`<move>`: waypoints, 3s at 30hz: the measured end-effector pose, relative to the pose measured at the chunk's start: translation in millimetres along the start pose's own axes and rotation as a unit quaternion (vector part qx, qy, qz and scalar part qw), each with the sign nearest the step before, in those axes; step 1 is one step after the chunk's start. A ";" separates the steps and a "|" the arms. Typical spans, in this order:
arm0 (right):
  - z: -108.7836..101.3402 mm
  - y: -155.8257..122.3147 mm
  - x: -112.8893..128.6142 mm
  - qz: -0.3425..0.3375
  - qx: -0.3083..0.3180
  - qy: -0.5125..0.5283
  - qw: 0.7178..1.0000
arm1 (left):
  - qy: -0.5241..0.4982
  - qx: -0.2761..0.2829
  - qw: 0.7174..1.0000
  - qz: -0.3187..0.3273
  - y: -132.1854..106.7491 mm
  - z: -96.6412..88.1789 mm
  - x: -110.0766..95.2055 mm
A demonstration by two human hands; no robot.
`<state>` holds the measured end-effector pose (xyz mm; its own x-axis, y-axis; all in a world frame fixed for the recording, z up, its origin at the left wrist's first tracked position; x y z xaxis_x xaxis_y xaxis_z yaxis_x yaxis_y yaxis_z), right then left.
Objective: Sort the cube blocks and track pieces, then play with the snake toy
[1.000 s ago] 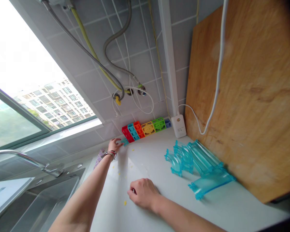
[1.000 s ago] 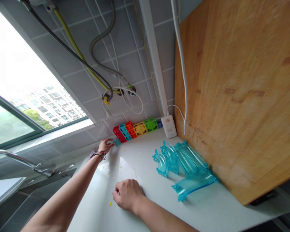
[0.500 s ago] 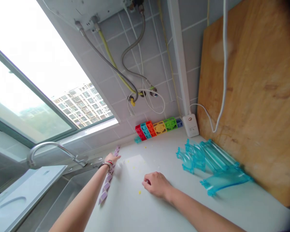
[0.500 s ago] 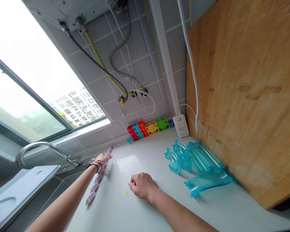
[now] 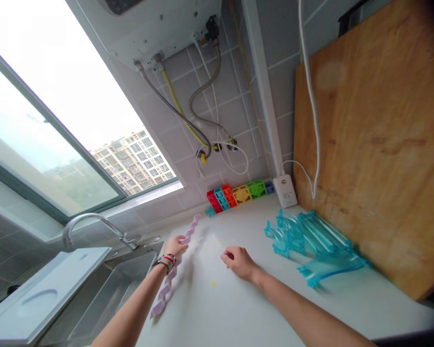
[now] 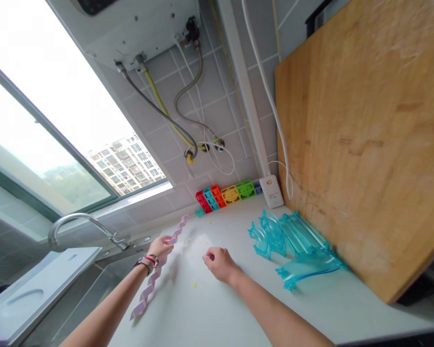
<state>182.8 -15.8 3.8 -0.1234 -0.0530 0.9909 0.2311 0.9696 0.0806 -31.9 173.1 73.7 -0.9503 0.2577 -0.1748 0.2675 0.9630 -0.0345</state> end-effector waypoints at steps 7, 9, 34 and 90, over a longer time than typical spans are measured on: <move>-5.4 1.2 -21.6 0.155 0.009 0.213 0.965 | -0.033 -0.046 0.976 0.209 -113.6 -5.7 -67.2; -8.2 -2.1 -21.7 0.177 0.007 0.296 0.939 | -0.019 -0.084 0.962 0.260 -141.3 -9.1 -80.2; -9.9 1.1 -21.8 0.154 0.055 0.159 0.974 | -0.118 -0.242 0.895 0.356 -157.9 40.6 -151.2; -19.0 -6.1 4.7 -0.073 0.000 0.065 0.995 | -0.172 -0.280 0.900 0.287 -160.8 32.0 -140.4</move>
<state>199.1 -26.5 10.1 -0.0309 -0.2243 0.9740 0.2203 0.9490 0.2255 63.7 -20.5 72.3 -0.5497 0.7781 -0.3040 0.4846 0.5934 0.6427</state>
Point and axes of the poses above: each hand's wrist, its own y-axis towards the middle knuckle, its own z-axis out of the palm, x = y × z, the point moved 9 cm from there along y, towards the middle knuckle
